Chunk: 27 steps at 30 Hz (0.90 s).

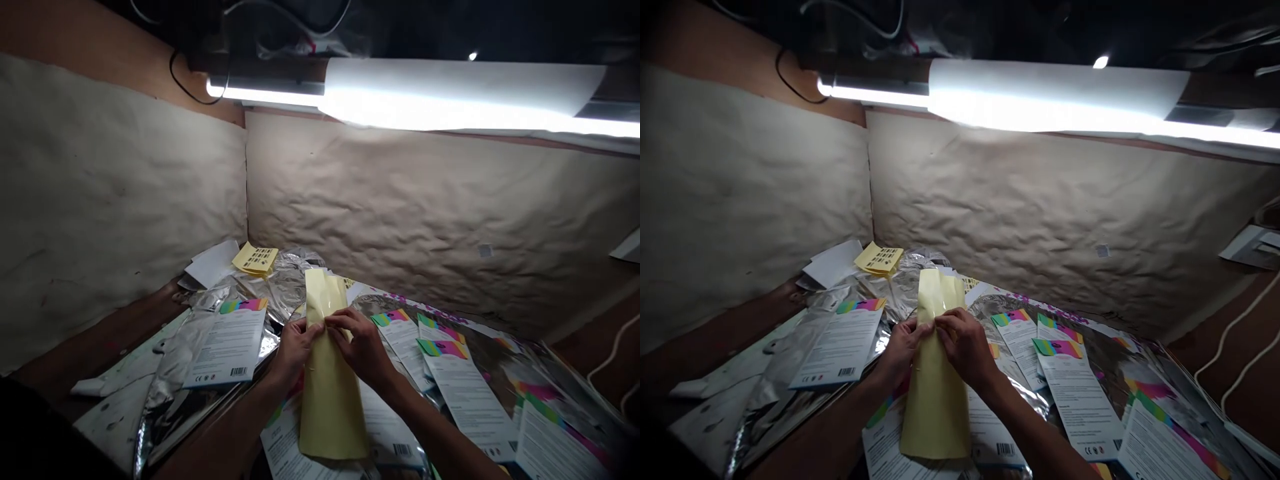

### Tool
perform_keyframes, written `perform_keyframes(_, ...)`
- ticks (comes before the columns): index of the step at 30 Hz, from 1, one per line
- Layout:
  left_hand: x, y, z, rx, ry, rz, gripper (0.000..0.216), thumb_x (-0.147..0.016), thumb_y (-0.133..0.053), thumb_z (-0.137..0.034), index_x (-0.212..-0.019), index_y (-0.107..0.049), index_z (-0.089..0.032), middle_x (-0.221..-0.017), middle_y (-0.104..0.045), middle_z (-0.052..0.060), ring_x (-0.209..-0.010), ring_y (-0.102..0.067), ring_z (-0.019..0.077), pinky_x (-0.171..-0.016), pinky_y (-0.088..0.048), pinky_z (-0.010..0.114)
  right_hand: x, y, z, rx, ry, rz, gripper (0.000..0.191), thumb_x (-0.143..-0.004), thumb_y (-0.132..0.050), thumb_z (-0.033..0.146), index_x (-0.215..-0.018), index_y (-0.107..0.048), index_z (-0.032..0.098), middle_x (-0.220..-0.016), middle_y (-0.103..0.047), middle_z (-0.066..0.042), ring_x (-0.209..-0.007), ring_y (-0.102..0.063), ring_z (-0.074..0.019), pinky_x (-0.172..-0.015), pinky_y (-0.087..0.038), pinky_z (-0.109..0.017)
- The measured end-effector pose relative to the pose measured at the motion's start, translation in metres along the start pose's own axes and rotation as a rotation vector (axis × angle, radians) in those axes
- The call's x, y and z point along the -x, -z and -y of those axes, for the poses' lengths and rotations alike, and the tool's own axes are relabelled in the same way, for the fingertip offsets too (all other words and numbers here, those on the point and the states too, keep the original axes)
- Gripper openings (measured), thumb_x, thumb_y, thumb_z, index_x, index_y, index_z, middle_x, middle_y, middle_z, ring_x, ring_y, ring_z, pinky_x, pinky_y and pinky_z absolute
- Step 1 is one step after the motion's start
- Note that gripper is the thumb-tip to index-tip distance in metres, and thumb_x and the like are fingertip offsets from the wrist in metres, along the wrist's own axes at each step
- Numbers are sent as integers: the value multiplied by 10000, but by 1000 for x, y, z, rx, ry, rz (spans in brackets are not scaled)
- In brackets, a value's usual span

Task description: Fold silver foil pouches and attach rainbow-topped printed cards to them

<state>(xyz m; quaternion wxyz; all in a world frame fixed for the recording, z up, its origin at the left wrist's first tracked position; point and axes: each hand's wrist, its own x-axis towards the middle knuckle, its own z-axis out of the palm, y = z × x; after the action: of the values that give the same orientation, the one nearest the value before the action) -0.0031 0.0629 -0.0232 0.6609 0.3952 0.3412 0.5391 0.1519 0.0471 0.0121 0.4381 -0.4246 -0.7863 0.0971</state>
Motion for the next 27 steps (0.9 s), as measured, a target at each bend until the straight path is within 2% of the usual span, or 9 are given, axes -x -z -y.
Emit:
perform_keyframes(6, -1, 5, 2, 26, 27, -48, 313, -649, -817, -407, -711, -724, -115, -631, -681, 40, -543, -593, 132, -543, -471, 222, -4, -3, 2, -34, -66, 24, 171, -884, -611, 156, -967, -742, 226, -950, -702, -56, -861, -671, -204, -769, -527, -321)
perform_keyframes(13, -1, 8, 4, 32, 19, -63, 366, -671, -814, -448, -813, -723, -123, -688, -693, 53, -581, -609, 149, -573, -502, 256, -12, -4, 6, -52, -99, 82, 164, -889, -611, 182, -956, -752, 230, -956, -704, -53, -866, -668, -204, -770, -513, -321)
perform_keyframes(22, -1, 10, 2, -120, -91, -78, 387, -772, -702, -511, -720, -700, -127, -625, -624, 15, -531, -515, 111, -505, -415, 218, -23, -1, 9, 79, -122, 147, 99, -853, -672, 185, -930, -730, 210, -925, -690, -40, -783, -669, -181, -717, -501, -288)
perform_keyframes(27, 3, 6, -3, -233, -151, -34, 339, -769, -696, -457, -686, -699, -129, -630, -620, 18, -576, -540, 138, -529, -420, 232, -28, 8, 8, 183, -111, 165, 66, -849, -675, 171, -878, -728, 200, -866, -694, -24, -719, -660, -165, -670, -475, -274)
